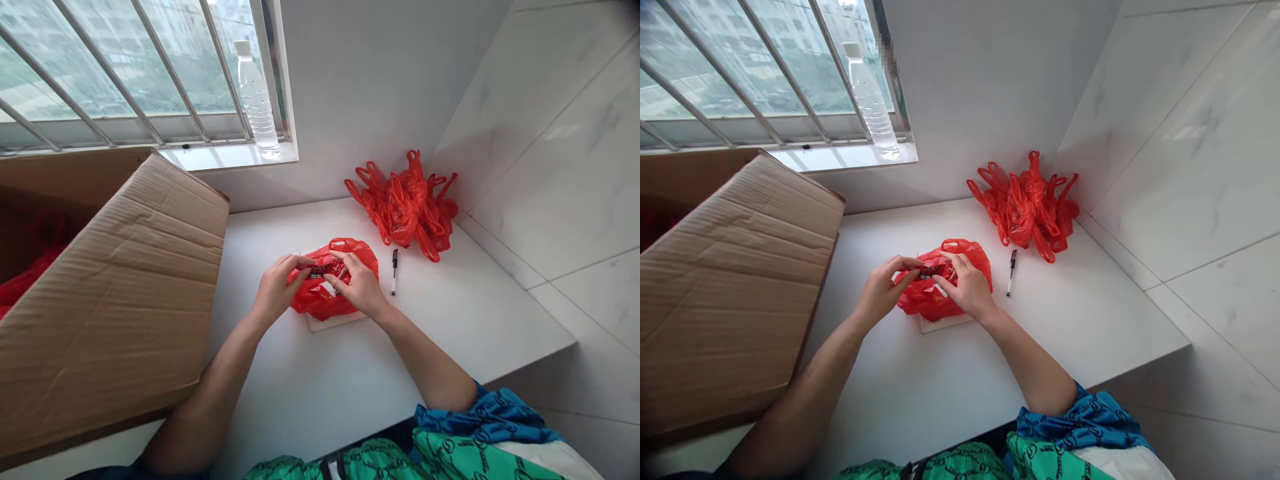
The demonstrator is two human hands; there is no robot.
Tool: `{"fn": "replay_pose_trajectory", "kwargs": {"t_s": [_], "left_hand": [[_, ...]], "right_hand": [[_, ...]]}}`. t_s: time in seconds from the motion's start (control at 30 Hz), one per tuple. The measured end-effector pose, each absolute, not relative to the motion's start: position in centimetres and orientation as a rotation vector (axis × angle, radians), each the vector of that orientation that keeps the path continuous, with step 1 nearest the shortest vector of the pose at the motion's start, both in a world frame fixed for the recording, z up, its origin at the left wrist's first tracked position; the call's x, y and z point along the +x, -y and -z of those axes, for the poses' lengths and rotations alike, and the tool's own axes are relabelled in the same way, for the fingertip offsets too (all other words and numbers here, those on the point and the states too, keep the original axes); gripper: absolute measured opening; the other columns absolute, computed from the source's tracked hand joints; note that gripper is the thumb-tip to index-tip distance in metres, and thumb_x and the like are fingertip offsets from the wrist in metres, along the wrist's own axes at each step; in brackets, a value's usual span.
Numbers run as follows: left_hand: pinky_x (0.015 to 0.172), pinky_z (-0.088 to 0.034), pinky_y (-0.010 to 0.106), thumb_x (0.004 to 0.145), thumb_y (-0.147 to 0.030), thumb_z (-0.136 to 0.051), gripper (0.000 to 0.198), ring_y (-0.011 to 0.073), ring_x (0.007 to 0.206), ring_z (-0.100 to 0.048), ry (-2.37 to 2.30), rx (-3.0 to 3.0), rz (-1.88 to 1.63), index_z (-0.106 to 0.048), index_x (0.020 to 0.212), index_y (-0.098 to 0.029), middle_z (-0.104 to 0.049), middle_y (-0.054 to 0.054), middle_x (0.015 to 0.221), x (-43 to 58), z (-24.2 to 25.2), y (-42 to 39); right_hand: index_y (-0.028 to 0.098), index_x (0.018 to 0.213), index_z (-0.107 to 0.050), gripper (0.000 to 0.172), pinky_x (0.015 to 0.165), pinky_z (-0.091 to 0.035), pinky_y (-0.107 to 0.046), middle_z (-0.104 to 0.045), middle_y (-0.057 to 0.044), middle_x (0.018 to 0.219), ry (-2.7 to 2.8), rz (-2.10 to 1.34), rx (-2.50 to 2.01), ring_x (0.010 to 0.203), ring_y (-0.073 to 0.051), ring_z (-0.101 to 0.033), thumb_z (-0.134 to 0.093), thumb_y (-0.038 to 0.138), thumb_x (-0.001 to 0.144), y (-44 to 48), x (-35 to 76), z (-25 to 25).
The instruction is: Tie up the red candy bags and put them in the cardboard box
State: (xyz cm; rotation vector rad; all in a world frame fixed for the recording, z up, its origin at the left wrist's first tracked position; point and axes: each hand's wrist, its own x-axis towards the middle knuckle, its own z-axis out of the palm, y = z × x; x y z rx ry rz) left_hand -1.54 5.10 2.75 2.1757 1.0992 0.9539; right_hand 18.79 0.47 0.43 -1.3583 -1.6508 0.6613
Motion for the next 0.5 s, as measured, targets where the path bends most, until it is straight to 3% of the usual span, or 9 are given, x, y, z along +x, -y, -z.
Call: {"fn": "replay_pose_trajectory", "kwargs": {"t_s": [0.1, 0.2, 0.5], "left_hand": [[0.078, -0.052, 0.03, 0.094, -0.035, -0.059, 0.024, 0.0161, 0.083, -0.065, -0.96, 1.864, -0.992, -0.07, 0.109, -0.02, -0.068, 0.004, 0.092, -1.1, -3.5, -4.5], [0.076, -0.052, 0.027, 0.089, -0.038, -0.067, 0.035, 0.0145, 0.08, -0.064, -0.891, 1.573, -1.021, -0.066, 0.117, -0.018, -0.067, 0.003, 0.088, -0.8, -4.1, -4.1], [0.071, -0.05, 0.023, 0.082, -0.035, -0.077, 0.036, 0.0105, 0.072, -0.06, -0.848, 1.366, -1.085, -0.068, 0.112, -0.018, -0.065, 0.0, 0.08, -0.7, -5.3, -3.3]], "right_hand": [[0.023, 0.112, -0.068, 0.032, 0.075, -0.055, -0.032, -0.069, -0.004, 0.099, 1.487, -1.046, -1.112, 0.076, -0.017, -0.065, -0.06, 0.048, 0.094, -0.4, 18.9, -1.0], [0.02, 0.091, -0.071, 0.03, 0.068, -0.052, -0.029, -0.068, -0.002, 0.08, 1.356, -1.309, -0.986, 0.072, -0.015, -0.063, -0.067, 0.049, 0.09, -0.5, 19.0, -1.2], [0.021, 0.087, -0.073, 0.027, 0.072, -0.054, -0.03, -0.072, -0.003, 0.086, 1.292, -1.41, -0.891, 0.073, -0.015, -0.065, -0.072, 0.048, 0.085, -0.3, 19.0, -1.6]]}}
